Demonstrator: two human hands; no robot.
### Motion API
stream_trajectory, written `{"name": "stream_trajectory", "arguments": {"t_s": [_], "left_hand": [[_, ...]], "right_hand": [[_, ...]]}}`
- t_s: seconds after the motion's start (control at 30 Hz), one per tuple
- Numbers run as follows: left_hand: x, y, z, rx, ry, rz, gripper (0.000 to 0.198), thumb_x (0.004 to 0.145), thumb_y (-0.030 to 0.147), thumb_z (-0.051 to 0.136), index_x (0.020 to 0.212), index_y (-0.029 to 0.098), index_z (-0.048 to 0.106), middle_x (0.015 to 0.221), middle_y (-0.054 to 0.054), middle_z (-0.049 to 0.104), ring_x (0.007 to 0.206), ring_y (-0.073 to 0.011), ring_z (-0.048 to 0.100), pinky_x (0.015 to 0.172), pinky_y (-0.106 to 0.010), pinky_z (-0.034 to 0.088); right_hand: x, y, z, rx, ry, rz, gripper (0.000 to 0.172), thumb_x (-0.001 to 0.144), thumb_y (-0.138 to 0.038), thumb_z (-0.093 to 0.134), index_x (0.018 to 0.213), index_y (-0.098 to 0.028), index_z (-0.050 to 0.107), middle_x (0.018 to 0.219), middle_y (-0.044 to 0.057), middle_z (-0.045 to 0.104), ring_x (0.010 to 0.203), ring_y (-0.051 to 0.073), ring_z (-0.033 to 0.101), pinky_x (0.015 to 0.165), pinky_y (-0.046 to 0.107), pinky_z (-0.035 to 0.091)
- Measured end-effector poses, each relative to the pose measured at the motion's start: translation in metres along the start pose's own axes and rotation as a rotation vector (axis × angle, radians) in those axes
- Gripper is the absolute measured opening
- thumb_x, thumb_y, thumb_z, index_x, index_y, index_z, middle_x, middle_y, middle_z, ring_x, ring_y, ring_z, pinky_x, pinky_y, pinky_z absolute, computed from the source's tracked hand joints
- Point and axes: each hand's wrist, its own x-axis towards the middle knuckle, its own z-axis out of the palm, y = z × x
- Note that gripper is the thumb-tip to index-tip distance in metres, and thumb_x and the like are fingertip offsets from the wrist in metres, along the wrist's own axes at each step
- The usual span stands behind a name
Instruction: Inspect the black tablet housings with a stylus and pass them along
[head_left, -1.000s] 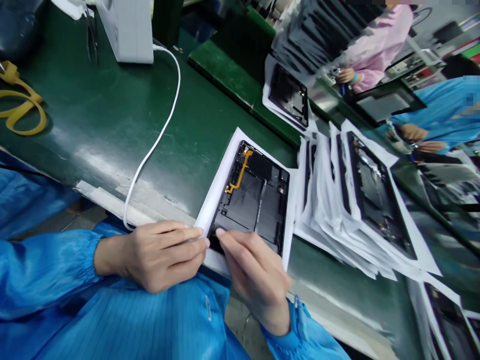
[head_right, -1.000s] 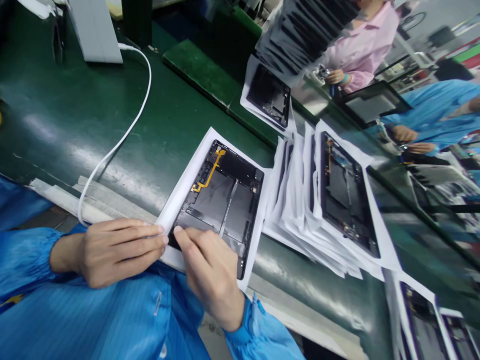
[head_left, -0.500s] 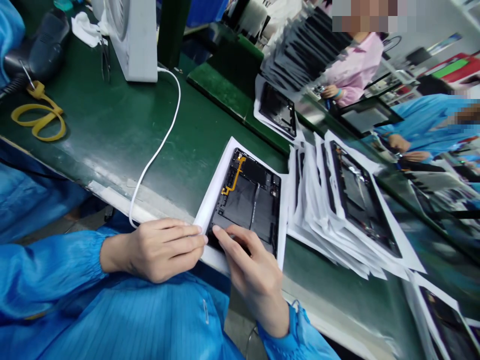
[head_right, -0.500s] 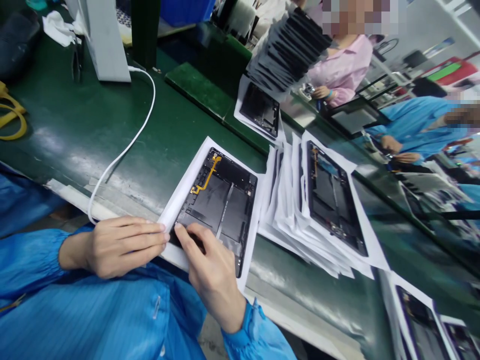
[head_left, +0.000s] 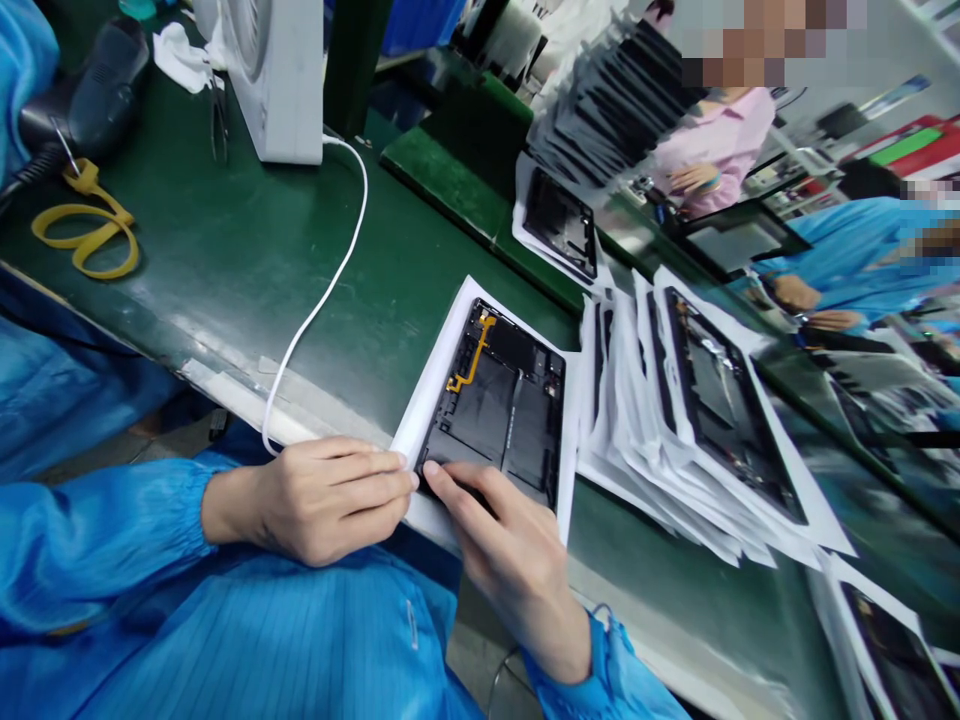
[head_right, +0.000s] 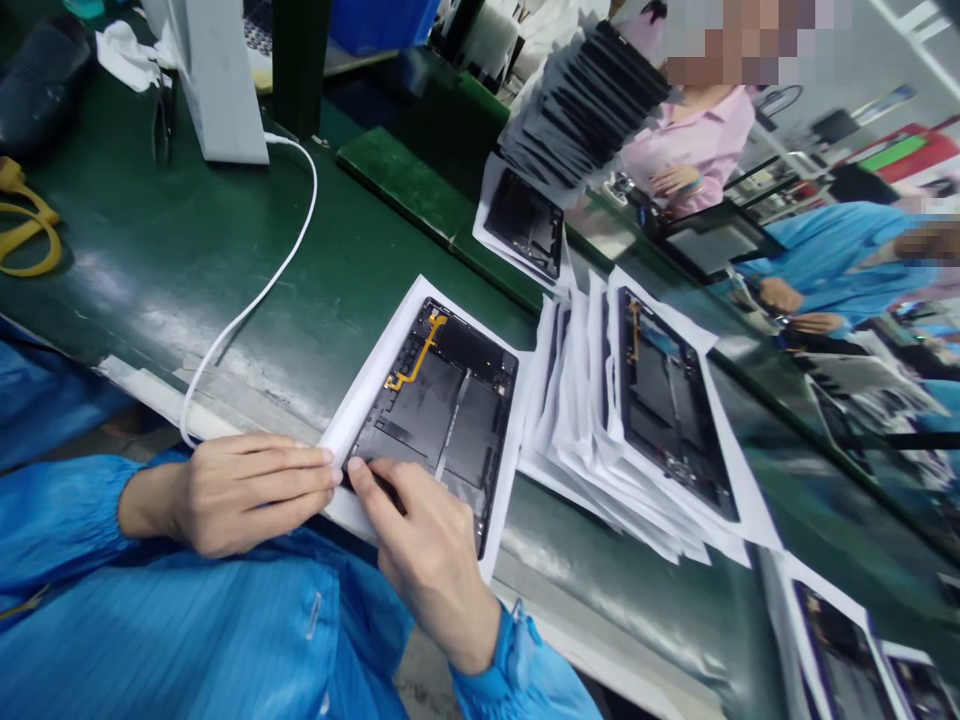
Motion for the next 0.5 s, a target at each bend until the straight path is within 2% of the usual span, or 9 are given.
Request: {"name": "stream_trajectory", "arguments": {"t_s": [0.23, 0.5], "left_hand": [[-0.0001, 0.0, -0.0006, -0.016, -0.018, 0.003, 0.024, 0.1, 0.014, 0.05, 0.097, 0.009, 0.073, 0.108, -0.008, 0.078, 0.102, -0.021, 0.074, 0.085, -0.031, 0.062], [-0.002, 0.0019, 0.0029, -0.009, 0.019, -0.027, 0.022, 0.1, 0.014, 0.051, 0.096, 0.012, 0.073, 0.107, -0.007, 0.078, 0.104, -0.0197, 0.074, 0.089, -0.029, 0.062]], "right_hand": [[-0.0048, 0.0028, -0.0001, 0.044, -0.011, 0.048, 0.034, 0.096, -0.001, 0.047, 0.122, -0.014, 0.065, 0.105, 0.011, 0.071, 0.089, 0.017, 0.069, 0.072, 0.025, 0.056], [-0.0014, 0.0007, 0.001, -0.04, 0.018, 0.013, 0.037, 0.097, -0.003, 0.044, 0.125, -0.016, 0.064, 0.102, 0.01, 0.073, 0.081, 0.015, 0.068, 0.066, 0.025, 0.054]]}}
